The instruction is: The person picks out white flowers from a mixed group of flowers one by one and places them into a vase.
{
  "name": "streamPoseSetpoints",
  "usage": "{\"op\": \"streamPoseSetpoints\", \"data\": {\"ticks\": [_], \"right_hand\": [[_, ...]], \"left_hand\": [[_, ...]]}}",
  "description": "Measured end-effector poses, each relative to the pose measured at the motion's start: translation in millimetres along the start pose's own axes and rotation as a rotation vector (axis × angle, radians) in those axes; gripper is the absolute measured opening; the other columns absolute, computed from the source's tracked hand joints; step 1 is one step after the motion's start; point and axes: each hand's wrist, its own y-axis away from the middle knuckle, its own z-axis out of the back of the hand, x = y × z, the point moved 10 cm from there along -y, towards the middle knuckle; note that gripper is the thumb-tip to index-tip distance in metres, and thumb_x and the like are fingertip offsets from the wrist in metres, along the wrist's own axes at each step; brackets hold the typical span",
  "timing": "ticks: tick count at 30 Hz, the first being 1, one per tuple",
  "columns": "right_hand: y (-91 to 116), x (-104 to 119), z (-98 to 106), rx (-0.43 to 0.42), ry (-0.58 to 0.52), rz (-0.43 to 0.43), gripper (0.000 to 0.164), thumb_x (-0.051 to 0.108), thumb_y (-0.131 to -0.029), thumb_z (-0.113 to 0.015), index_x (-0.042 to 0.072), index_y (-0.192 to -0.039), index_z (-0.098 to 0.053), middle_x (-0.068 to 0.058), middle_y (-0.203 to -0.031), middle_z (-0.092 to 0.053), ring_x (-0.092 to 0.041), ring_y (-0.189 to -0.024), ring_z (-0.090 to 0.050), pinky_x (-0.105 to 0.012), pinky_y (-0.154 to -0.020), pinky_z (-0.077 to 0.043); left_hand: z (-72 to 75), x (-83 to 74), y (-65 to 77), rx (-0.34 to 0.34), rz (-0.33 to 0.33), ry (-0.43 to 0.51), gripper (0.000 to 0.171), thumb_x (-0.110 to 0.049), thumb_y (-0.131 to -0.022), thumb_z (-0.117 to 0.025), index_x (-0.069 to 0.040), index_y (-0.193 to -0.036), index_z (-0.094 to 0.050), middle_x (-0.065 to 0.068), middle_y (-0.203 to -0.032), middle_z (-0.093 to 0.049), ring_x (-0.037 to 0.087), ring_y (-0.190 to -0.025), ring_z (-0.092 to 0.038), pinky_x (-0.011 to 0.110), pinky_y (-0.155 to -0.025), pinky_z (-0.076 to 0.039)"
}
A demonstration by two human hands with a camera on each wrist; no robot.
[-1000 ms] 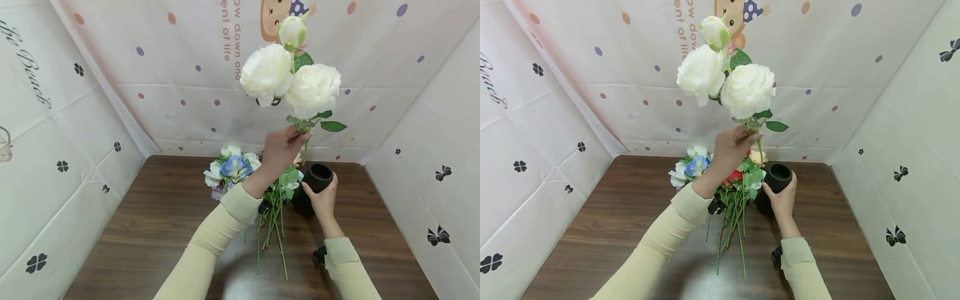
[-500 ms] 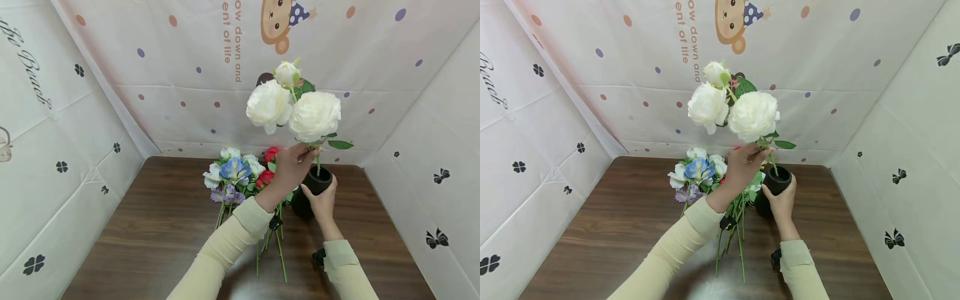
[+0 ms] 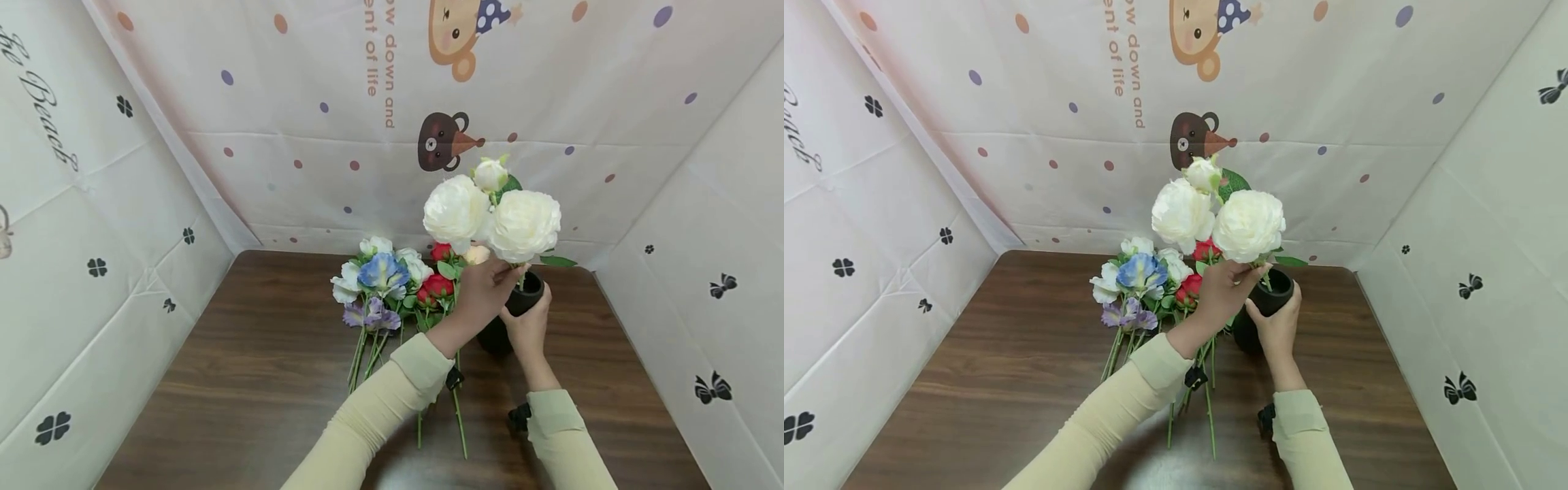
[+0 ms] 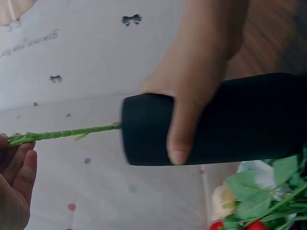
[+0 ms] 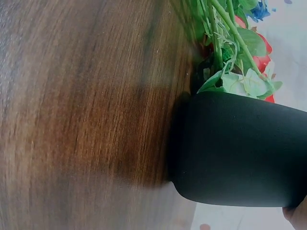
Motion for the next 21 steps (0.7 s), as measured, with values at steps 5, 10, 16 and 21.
{"op": "streamPoseSetpoints", "data": {"ticks": [5, 10, 16, 21], "right_hand": [[-1, 3, 1, -0.003, -0.013, 0.024, 0.092, 0.012, -0.09, -0.076, 0.002, -0.158, -0.016, -0.024, -0.159, -0.027, -0.04, -0.148, -0.034, -0.062, -0.12, -0.029], [-2, 6, 2, -0.021, -0.026, 0.072, 0.088, 0.006, -0.09, -0.076, -0.001, -0.156, -0.018, -0.026, -0.157, -0.031, -0.04, -0.145, -0.038, -0.06, -0.118, -0.032], [0, 10, 4, -0.044, -0.001, 0.14, 0.086, -0.002, -0.089, -0.074, -0.005, -0.156, -0.019, -0.028, -0.155, -0.033, -0.038, -0.141, -0.043, -0.045, -0.114, -0.038], [2, 11, 4, -0.06, -0.003, 0.167, 0.083, -0.003, -0.089, -0.073, -0.008, -0.154, -0.022, -0.032, -0.15, -0.037, -0.041, -0.135, -0.046, -0.041, -0.108, -0.038]], "left_hand": [[-14.1, 12.1, 2.3, 0.041, 0.017, -0.04, 0.016, -0.013, -0.1, -0.066, -0.002, -0.102, -0.077, 0.012, -0.073, -0.072, 0.013, -0.061, -0.06, 0.006, -0.065, -0.038], [-31.3, 26.0, 1.8, 0.124, 0.073, -0.091, 0.017, -0.015, -0.101, -0.064, -0.003, -0.093, -0.072, 0.011, -0.065, -0.062, 0.003, -0.054, -0.036, 0.01, -0.058, -0.029], [-55.6, 41.6, 1.7, 0.277, 0.141, -0.212, 0.02, -0.021, -0.105, -0.059, -0.009, -0.117, -0.069, 0.006, -0.08, -0.072, 0.003, -0.05, -0.04, 0.012, -0.052, -0.03], [-62.9, 53.5, 5.0, 0.302, 0.177, -0.274, 0.02, -0.021, -0.106, -0.057, -0.007, -0.097, -0.066, 0.002, -0.07, -0.06, 0.006, -0.054, -0.039, 0.014, -0.052, -0.028]]}}
